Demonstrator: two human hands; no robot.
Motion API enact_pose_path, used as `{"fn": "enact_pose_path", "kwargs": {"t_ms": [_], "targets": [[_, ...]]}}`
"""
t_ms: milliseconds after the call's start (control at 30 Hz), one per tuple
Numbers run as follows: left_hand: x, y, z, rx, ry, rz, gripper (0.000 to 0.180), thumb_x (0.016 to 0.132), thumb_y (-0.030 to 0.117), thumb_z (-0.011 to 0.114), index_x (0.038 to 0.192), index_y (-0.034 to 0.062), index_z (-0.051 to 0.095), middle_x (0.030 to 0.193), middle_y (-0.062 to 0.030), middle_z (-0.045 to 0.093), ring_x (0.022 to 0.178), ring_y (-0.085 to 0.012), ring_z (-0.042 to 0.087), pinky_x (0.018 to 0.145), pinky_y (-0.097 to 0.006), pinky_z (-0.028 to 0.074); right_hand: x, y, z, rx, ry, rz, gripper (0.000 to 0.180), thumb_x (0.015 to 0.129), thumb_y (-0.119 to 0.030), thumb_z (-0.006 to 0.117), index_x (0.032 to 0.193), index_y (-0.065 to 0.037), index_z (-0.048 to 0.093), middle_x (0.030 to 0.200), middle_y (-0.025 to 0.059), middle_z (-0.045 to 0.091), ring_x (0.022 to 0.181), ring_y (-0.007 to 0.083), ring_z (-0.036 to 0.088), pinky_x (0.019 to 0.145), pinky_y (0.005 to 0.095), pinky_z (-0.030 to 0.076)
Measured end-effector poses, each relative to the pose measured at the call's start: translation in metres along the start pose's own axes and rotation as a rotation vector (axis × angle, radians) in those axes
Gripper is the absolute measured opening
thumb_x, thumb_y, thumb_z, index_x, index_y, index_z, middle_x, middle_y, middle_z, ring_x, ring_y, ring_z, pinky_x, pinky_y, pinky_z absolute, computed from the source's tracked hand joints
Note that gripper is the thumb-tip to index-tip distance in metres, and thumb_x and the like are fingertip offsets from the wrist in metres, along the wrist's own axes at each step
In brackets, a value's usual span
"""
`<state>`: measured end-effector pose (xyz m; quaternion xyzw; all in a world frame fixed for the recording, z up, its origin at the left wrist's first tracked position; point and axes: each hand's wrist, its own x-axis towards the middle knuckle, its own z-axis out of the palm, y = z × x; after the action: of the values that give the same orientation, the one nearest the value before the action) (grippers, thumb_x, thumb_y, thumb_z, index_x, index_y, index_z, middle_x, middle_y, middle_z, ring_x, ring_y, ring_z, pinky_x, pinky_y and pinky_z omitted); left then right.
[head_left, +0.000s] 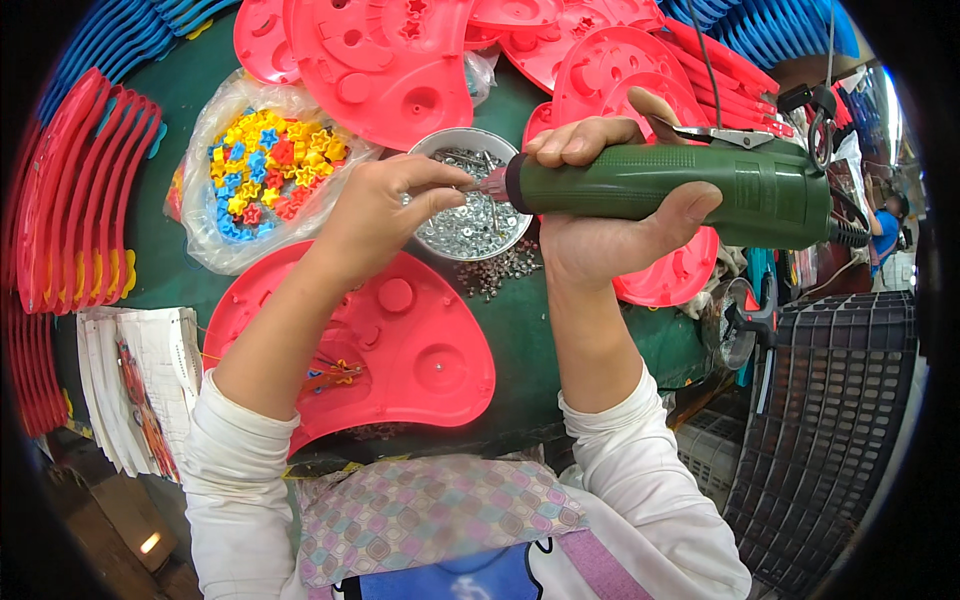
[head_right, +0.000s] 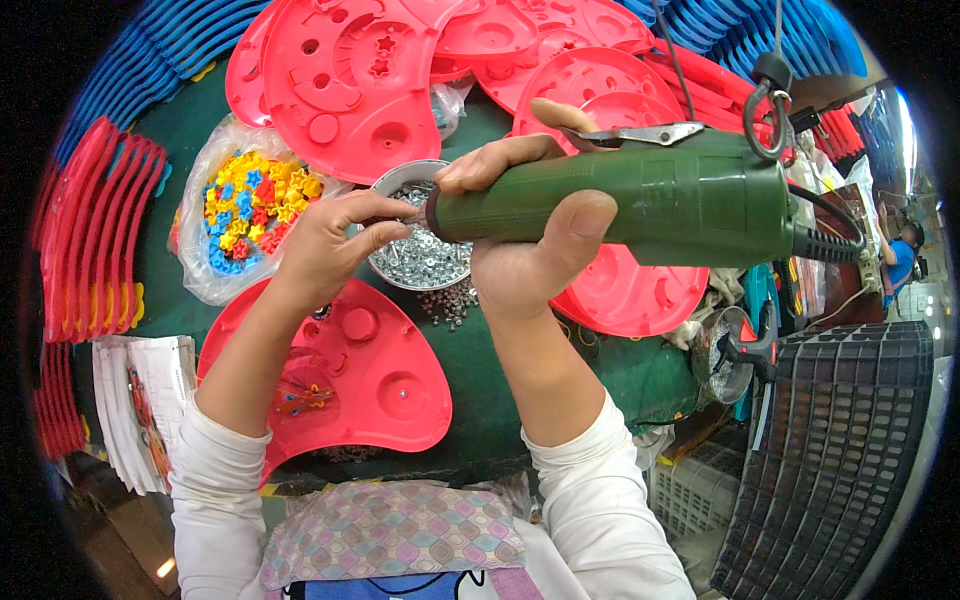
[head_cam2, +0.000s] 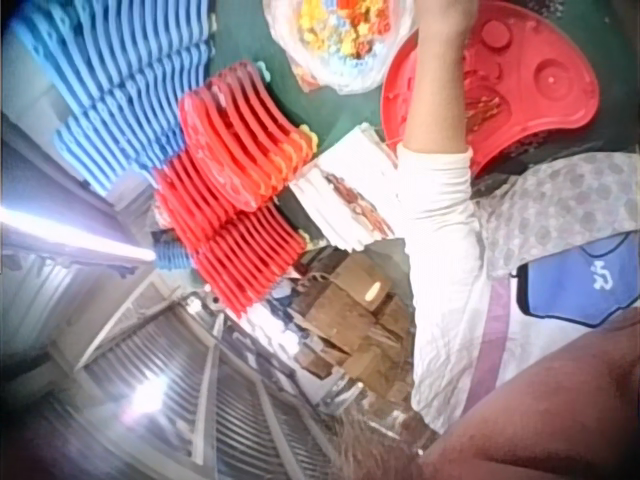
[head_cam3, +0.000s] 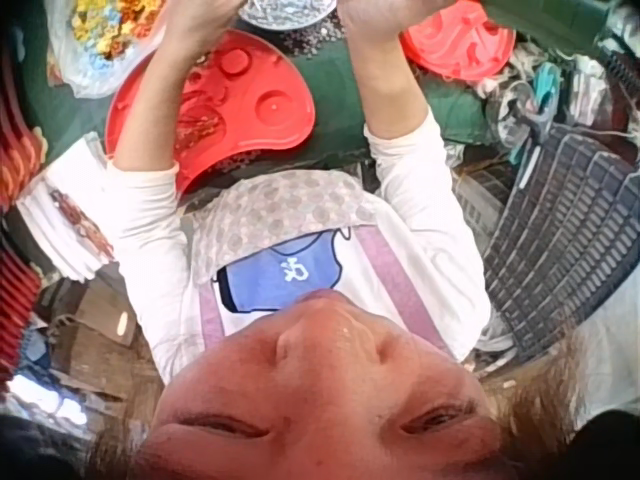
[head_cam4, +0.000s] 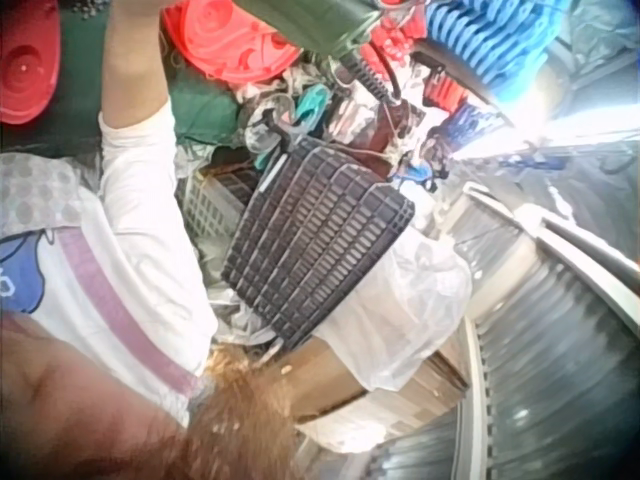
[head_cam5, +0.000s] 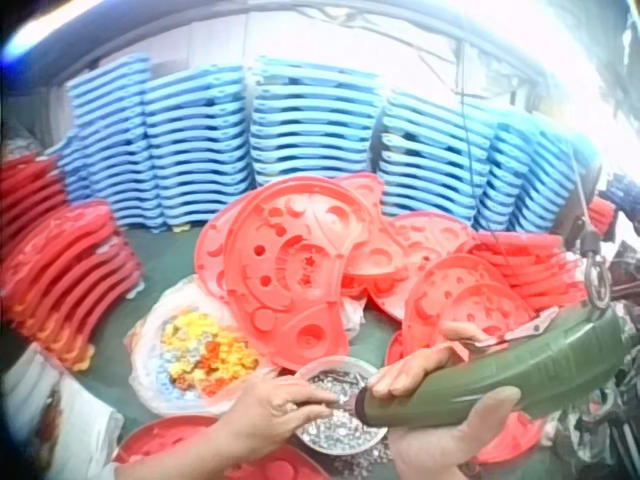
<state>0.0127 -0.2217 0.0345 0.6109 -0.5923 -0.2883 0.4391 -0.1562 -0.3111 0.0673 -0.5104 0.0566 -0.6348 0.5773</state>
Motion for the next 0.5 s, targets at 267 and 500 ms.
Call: {"fn": "enact_pose_path", "kwargs": {"t_ms": [267,500], "targets": [[-0.009,0.001,-0.008,0.149,0.019,0.130,0.017,0.085,0.008,0.076,0.102,0.0029,0.076,0.092,-0.0104,0.073,0.086,-0.0207,0.069,0.081,-0.035,0.053,-0.006,-0.004,0.005,0.165,0.037,0.064,0.095,0.092,-0.083,0.043,0.133,0.002,0.038,0.076,0.0114,0.061,0.068,0.0239,0.063,0.070,0.0413,0.057],[-0.056,-0.004,-0.017,0.093,0.079,0.070,0.020,0.083,0.004,0.077,0.103,0.0041,0.077,0.093,-0.0104,0.075,0.085,-0.0243,0.070,0.079,-0.035,0.055,-0.031,-0.002,0.020,0.179,0.029,0.183,0.098,0.088,-0.088,0.040,0.135,-0.003,0.046,0.074,0.0080,0.058,0.067,0.0236,0.060,0.069,0.0427,0.055]]}}
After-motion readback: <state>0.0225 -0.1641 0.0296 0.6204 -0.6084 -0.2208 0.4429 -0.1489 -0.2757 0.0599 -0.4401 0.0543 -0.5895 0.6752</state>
